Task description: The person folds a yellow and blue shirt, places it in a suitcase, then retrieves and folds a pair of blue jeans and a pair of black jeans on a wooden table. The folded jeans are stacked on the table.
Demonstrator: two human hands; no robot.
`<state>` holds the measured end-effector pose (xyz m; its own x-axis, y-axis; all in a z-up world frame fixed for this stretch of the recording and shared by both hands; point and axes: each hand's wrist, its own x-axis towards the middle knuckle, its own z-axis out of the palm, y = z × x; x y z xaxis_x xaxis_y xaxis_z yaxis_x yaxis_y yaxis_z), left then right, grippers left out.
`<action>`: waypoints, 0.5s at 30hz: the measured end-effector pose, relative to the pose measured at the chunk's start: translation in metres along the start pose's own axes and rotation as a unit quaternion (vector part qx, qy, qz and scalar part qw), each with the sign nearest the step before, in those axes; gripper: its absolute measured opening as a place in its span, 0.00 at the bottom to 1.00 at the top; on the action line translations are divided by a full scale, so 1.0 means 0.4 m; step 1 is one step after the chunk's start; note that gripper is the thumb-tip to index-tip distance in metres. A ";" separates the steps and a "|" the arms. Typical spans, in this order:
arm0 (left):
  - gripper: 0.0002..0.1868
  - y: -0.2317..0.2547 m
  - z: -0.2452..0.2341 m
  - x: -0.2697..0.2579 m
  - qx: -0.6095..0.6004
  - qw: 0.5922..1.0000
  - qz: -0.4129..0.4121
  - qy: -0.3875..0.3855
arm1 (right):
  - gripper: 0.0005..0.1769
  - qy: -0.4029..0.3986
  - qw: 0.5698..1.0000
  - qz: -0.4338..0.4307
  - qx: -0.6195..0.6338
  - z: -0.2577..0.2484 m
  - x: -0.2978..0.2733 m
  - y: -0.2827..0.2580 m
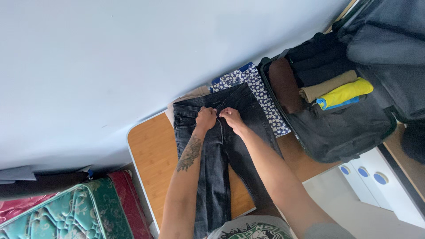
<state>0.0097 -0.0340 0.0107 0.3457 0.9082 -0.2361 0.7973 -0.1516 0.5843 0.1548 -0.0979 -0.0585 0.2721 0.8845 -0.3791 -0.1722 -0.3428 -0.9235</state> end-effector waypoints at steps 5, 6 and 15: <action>0.18 -0.087 0.037 0.029 -0.050 0.998 0.038 -0.019 | 0.12 0.006 0.999 0.032 -0.029 0.007 0.000 -0.047; 0.18 -0.105 0.048 0.033 -0.049 0.997 0.055 -0.010 | 0.17 0.001 0.999 0.042 -0.030 0.003 0.005 -0.059; 0.12 -0.060 0.012 -0.024 -0.139 0.985 0.057 0.082 | 0.11 -0.041 0.995 0.010 -0.094 -0.025 0.048 -0.016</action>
<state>-0.0103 -0.0408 -0.0045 0.3221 0.9458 -0.0414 0.5832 -0.1638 0.7956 0.1705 -0.0820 -0.0606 0.1915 0.8972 -0.3979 0.0063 -0.4065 -0.9136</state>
